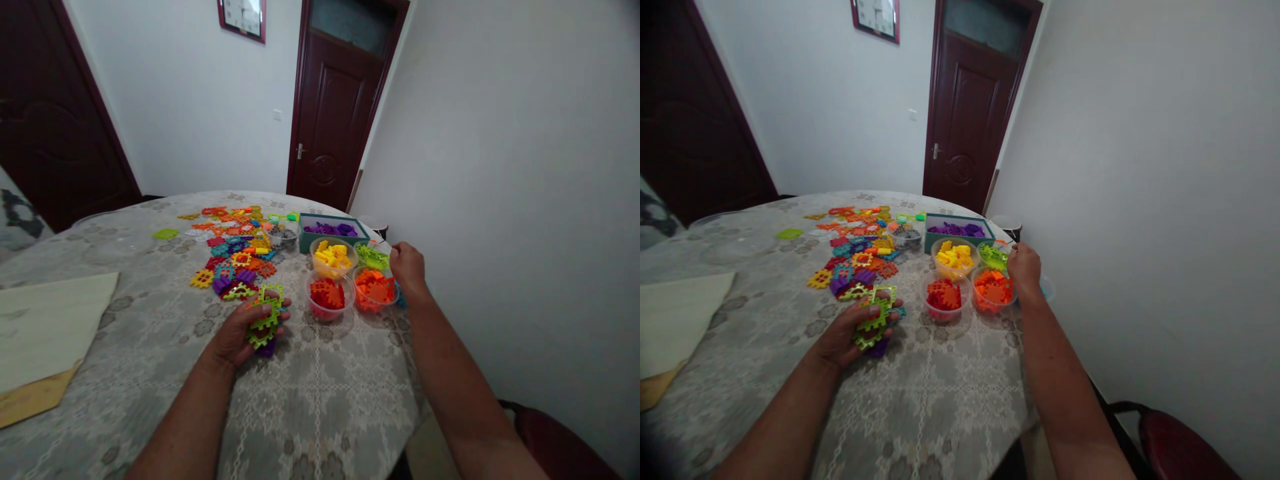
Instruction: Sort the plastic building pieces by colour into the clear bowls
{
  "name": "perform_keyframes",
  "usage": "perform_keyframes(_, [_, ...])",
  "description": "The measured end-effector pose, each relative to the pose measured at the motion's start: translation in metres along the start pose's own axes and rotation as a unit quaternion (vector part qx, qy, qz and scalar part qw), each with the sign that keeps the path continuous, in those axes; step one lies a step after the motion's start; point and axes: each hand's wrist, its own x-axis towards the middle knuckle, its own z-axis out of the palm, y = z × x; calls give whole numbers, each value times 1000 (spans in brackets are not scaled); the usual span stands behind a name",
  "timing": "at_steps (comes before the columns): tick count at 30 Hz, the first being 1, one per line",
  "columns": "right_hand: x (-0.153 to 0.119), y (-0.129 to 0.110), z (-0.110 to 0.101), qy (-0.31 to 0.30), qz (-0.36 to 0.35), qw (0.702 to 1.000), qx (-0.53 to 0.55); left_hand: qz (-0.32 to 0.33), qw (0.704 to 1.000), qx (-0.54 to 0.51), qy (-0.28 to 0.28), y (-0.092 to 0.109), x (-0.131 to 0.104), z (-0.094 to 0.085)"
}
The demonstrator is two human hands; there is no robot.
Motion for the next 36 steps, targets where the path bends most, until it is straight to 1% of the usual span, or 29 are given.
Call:
perform_keyframes(3, [-16,-16,-5,5,-29,999,42,-3,1000,3,-5,-1,0,0])
perform_keyframes(5, [-34,-36,-10,-1,-76,990,121,-6,1000,2,-13,-2,-1,0])
perform_keyframes(6, [-45,-48,-12,-15,-104,980,170,-8,1000,0,-18,-3,-1,1])
perform_keyframes(7, [-57,-62,-15,-38,-132,966,217,-10,1000,-2,-25,-3,-2,1])
perform_keyframes(9, [-84,-93,-20,-104,-182,936,283,-13,999,-7,-42,-3,-4,1])
perform_keyframes(11, [-109,-121,-24,-165,-224,907,316,-18,998,-8,-60,-2,-5,1])
perform_keyframes(13, [-129,-144,-25,-212,-253,885,330,-23,997,-5,-75,-2,-7,0])
perform_keyframes(15, [-143,-160,-21,-247,-258,871,338,-27,996,2,-86,-2,-7,0])
perform_keyframes(18, [-154,-169,-12,-281,-237,858,359,-28,994,9,-103,-4,-4,-3])
perform_keyframes(21, [-153,-165,-8,-295,-189,847,400,-34,993,9,-116,-5,-1,-6])
perform_keyframes(23, [-145,-156,-9,-279,-155,849,421,-40,993,11,-114,-4,-1,-7])
perform_keyframes(25, [-129,-142,-13,-237,-124,866,422,-43,993,17,-104,-3,-1,-6])
perform_keyframes(27, [-104,-122,-18,-177,-94,896,397,-43,995,26,-90,-2,-2,-5])
perform_keyframes(29, [-73,-97,-23,-111,-74,932,337,-42,996,33,-72,-1,-2,-4])
perform_keyframes(31, [-40,-69,-27,-53,-61,967,240,-41,997,36,-57,-1,-2,-3])
perform_keyframes(32, [-24,-55,-28,-36,-54,982,180,-38,997,36,-53,-1,-2,-3])
perform_keyframes(34, [3,-29,-28,-31,-32,997,59,-34,998,35,-49,-1,-1,-2])
perform_keyframes(36, [22,-9,-24,-49,-11,998,-28,-33,998,36,-48,-1,-1,-2])
